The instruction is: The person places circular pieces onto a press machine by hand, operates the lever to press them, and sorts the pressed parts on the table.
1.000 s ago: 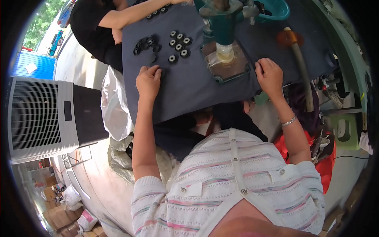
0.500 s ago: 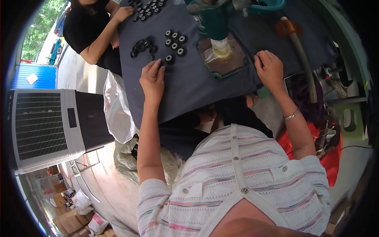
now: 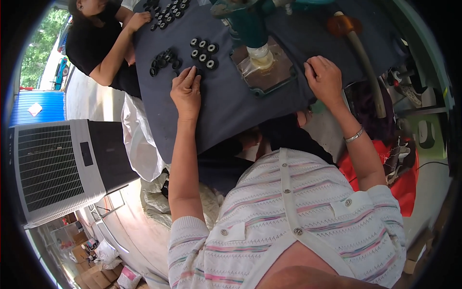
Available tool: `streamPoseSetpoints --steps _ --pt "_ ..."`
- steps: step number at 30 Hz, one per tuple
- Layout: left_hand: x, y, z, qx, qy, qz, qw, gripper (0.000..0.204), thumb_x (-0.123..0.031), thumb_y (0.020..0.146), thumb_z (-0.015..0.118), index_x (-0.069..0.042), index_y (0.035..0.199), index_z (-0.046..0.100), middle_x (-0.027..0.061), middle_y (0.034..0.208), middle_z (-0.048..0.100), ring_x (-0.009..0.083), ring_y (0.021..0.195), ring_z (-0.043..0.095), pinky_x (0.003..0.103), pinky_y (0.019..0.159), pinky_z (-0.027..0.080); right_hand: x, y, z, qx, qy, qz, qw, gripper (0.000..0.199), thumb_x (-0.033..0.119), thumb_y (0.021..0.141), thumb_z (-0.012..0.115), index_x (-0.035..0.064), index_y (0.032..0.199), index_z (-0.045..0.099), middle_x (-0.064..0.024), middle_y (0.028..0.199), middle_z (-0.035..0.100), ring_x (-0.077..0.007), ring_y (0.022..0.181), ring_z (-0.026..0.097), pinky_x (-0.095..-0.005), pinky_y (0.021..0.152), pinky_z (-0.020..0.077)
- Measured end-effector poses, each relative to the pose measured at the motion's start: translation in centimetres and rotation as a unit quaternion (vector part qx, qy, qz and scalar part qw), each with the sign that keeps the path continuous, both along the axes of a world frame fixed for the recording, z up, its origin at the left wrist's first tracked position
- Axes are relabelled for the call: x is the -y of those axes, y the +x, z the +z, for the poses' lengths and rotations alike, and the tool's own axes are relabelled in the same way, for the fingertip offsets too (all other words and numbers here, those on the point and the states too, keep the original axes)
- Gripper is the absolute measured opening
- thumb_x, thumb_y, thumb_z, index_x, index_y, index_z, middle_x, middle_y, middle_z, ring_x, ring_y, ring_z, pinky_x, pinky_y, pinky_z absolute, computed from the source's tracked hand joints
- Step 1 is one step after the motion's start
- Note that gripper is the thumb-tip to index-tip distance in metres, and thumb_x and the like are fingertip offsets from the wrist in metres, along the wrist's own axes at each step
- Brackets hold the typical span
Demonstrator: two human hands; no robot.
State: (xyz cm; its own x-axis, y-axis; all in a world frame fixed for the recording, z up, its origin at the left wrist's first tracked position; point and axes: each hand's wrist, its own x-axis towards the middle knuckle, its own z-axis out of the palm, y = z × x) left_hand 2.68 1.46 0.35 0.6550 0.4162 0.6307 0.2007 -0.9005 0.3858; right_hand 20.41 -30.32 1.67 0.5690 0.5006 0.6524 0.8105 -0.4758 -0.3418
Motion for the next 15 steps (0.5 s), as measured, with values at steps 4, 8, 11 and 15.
streamPoseSetpoints --steps 4,8,11,15 --pt "0.12 -0.02 0.19 0.000 0.007 -0.011 1.000 0.028 -0.007 0.078 0.075 -0.009 0.106 0.074 0.0073 0.108 0.071 0.0234 0.092 0.065 0.033 0.084 0.053 -0.02 -0.09 0.02 -0.008 -0.001 0.001 1.000 0.013 0.010 0.082 0.066 0.0045 0.077 0.054 -0.0111 0.073 0.057 -0.0311 0.072 0.060 -0.0408 0.065 0.0483" --pt "0.22 -0.11 0.11 -0.006 0.003 -0.012 1.000 0.028 -0.008 0.078 0.075 -0.010 0.106 0.074 0.0068 0.107 0.071 0.0236 0.092 0.065 0.032 0.084 0.053 -0.12 -0.09 -0.03 -0.010 0.002 0.002 1.000 0.011 0.007 0.081 0.066 0.0034 0.079 0.056 -0.0118 0.074 0.058 -0.0320 0.071 0.060 -0.0404 0.064 0.0479" --pt "0.14 -0.04 0.08 -0.010 0.024 -0.011 1.000 0.027 -0.008 0.078 0.075 -0.010 0.105 0.075 0.0065 0.107 0.071 0.0237 0.091 0.065 0.033 0.082 0.053 -0.27 -0.09 0.12 -0.009 0.000 -0.001 1.000 0.013 0.010 0.082 0.066 0.0048 0.078 0.055 -0.0109 0.073 0.057 -0.0313 0.072 0.060 -0.0411 0.065 0.0480" --pt "0.59 0.14 0.31 -0.015 0.063 0.004 0.998 0.029 -0.009 0.075 0.076 -0.010 0.104 0.075 0.0076 0.104 0.071 0.0253 0.090 0.064 0.035 0.080 0.054 -0.04 0.04 -0.08 -0.011 0.001 -0.005 1.000 0.012 0.010 0.082 0.066 0.0049 0.078 0.055 -0.0107 0.073 0.057 -0.0315 0.072 0.060 -0.0413 0.065 0.0479"
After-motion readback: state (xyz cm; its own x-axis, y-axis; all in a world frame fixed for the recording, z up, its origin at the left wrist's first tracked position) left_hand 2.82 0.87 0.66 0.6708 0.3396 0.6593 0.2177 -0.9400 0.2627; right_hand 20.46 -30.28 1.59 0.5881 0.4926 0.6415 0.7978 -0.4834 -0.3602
